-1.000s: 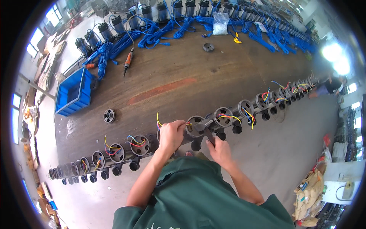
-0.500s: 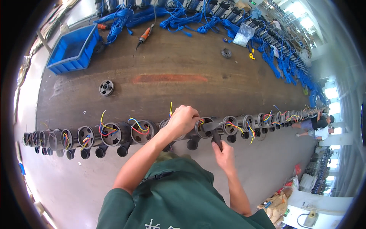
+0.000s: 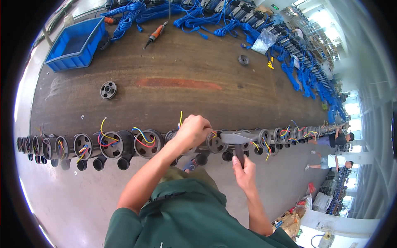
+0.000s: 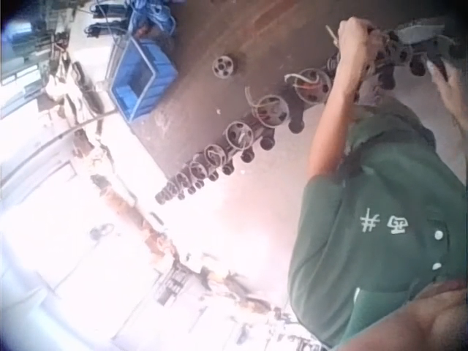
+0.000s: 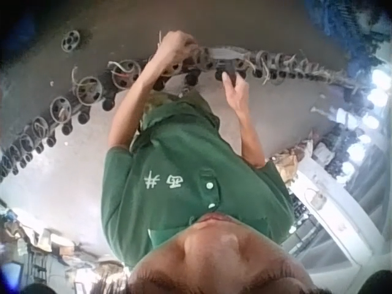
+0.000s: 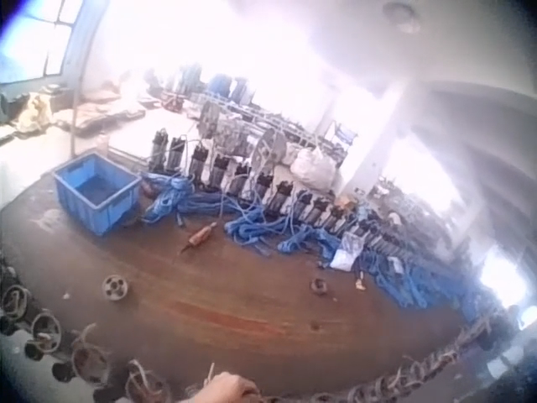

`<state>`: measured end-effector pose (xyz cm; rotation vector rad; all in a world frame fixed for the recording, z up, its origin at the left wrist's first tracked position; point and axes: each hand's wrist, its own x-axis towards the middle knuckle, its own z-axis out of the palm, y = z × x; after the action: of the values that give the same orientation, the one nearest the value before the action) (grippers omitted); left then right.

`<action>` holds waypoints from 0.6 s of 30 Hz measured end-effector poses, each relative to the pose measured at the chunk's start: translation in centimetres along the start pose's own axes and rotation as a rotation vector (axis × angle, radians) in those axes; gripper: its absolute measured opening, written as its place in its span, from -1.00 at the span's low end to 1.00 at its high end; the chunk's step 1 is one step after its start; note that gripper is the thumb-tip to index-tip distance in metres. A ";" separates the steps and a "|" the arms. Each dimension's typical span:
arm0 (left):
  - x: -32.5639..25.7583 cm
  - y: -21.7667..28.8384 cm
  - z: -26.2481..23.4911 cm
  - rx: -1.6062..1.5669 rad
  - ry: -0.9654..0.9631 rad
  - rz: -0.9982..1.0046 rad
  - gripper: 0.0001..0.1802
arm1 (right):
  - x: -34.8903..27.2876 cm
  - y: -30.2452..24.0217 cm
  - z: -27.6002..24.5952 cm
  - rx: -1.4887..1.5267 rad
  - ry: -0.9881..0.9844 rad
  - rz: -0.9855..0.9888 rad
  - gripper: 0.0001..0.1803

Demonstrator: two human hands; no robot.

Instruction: The person assembles circular metal components into a long row of cylindrical housings by hand and using a hammer.

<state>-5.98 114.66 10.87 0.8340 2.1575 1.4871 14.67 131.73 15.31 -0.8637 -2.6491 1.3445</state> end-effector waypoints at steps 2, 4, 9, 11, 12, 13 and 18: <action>0.0 0.0 0.3 0.000 0.015 -0.020 -0.81 | 0.1 -0.1 0.5 -0.086 0.067 -0.101 -0.67; -0.1 0.5 0.6 0.014 0.020 -0.035 -0.79 | 0.6 2.8 1.3 -0.276 0.024 -0.149 -0.68; -0.3 2.4 1.4 0.072 0.042 -0.168 -0.78 | 2.0 3.9 0.1 -0.177 -0.123 -0.173 -0.74; 0.2 3.8 1.8 0.109 0.051 -0.222 -0.78 | 2.3 4.1 -0.8 -0.150 -0.118 -0.183 -0.72; 0.6 4.0 2.2 0.117 0.060 -0.220 -0.79 | 2.4 3.8 -1.3 -0.192 -0.114 -0.221 -0.68; 0.9 4.2 2.6 0.083 0.055 -0.242 -0.78 | 2.7 4.3 -1.1 -0.237 -0.146 -0.215 -0.67; 1.0 4.6 4.2 0.403 0.145 -0.214 -0.83 | 5.4 6.5 -3.9 -0.159 -0.317 -0.251 -0.63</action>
<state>-2.94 119.46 13.69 0.6047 2.6116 1.0525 14.16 140.26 11.73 -0.3298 -3.0083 1.3159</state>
